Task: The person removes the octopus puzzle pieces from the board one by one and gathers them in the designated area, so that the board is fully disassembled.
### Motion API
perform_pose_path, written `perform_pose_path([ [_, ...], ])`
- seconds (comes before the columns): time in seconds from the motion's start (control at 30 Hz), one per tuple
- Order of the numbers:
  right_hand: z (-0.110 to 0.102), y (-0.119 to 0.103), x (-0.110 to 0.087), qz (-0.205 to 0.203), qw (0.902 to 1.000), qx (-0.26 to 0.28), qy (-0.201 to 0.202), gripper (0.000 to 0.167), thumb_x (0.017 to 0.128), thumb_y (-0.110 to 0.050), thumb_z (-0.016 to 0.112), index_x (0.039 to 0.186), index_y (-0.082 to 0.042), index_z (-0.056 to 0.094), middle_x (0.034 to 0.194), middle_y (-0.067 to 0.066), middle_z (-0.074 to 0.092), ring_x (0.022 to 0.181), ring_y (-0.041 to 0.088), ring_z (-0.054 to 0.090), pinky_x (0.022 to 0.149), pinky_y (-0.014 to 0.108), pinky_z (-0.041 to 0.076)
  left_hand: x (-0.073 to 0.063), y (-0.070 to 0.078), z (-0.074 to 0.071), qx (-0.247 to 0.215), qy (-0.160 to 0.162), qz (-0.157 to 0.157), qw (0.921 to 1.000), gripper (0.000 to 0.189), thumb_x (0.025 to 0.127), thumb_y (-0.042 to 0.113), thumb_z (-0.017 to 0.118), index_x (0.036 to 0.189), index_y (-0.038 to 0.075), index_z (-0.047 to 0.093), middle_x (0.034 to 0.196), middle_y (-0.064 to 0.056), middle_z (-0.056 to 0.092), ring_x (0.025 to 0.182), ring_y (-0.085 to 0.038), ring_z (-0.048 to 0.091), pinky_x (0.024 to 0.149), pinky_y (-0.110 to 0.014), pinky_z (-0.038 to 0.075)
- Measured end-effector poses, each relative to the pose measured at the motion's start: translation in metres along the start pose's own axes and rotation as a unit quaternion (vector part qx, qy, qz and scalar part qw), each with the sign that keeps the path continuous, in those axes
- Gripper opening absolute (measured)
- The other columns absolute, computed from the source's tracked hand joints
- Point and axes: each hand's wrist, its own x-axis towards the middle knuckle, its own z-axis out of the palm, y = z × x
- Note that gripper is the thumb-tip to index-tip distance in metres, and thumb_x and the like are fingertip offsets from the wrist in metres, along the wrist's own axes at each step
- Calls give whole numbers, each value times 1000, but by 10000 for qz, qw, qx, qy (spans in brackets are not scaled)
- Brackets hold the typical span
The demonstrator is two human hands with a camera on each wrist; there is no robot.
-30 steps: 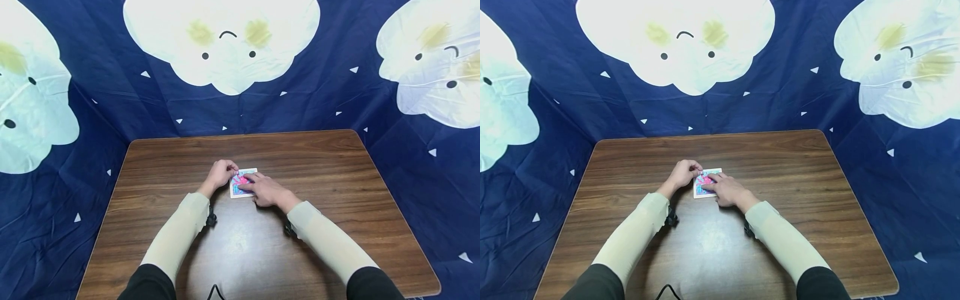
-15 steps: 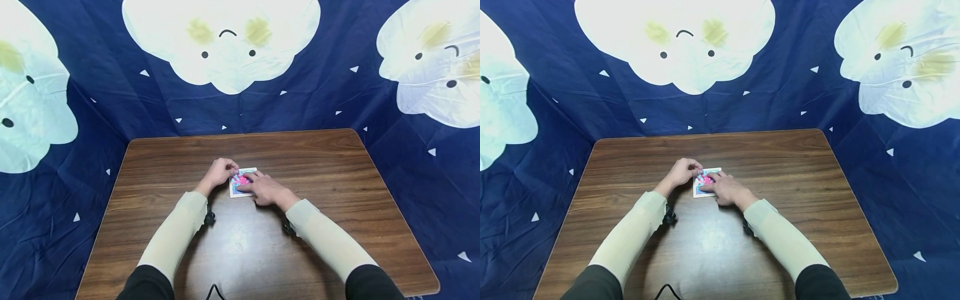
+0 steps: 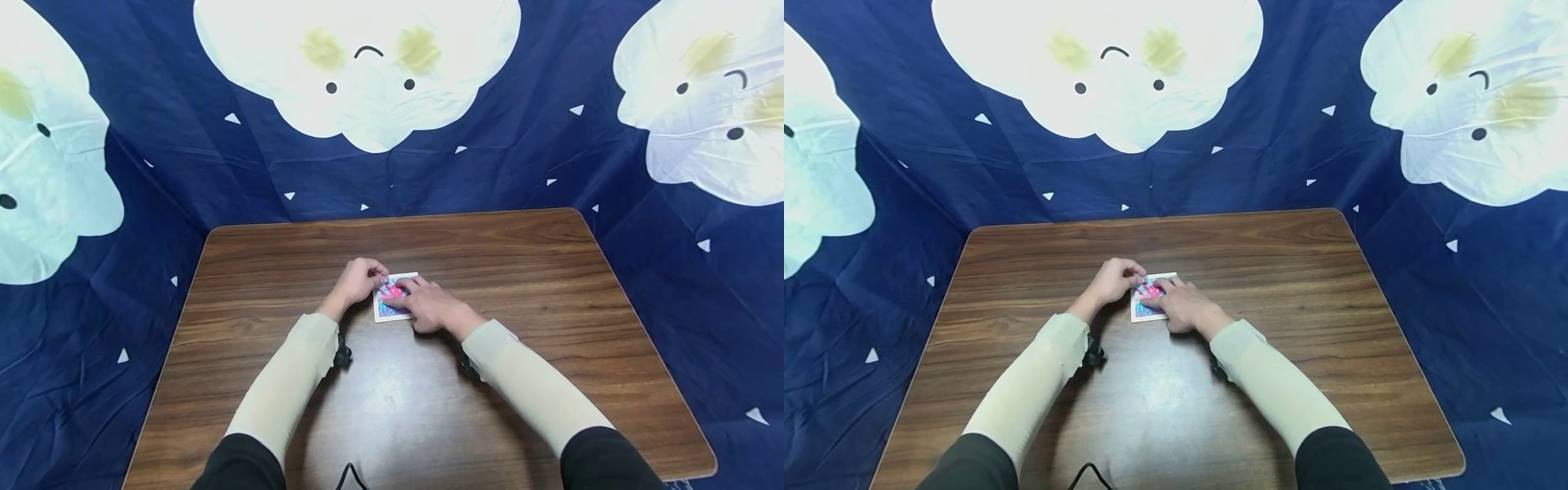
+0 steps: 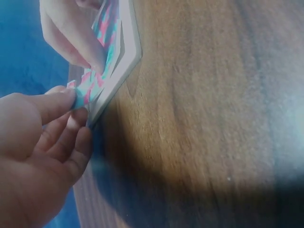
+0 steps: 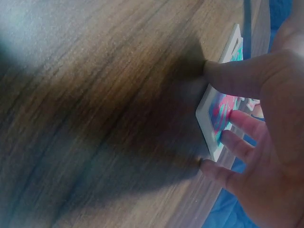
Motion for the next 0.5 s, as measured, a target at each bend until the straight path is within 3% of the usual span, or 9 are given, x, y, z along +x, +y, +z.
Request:
perform_pose_path([
  [0.17, -1, 0, 0, 25, 9999, 103, -52, 79, 85, -16, 70, 155, -39, 43, 164, 9, 30, 146, 35, 29, 110, 58, 40, -1, 2, -2, -204, -14, 44, 9998, 12, 92, 6, 72, 102, 6, 78, 90, -5, 75, 85, -17, 67, 83, -34, 54],
  [0.3, -1, 0, 0, 55, 9999, 21, -88, 81, 85, -16, 70, 156, -40, 41, 165, 8, 28, 147, 33, 28, 111, 56, 40, -2, 6, -7, -108, -120, 84, 9998, 16, 90, 5, 72, 104, 6, 79, 91, -4, 76, 86, -15, 68, 83, -34, 54],
  [0.5, 0, 0, -1, 96, 9999, -5, -107, 82, 86, -16, 67, 157, -43, 37, 166, 6, 26, 148, 31, 26, 112, 54, 39, -5, 8, -17, 67, -1, -1, 10000, 10, 91, 9, 73, 98, 9, 81, 89, -2, 77, 84, -16, 66, 80, -32, 52],
])
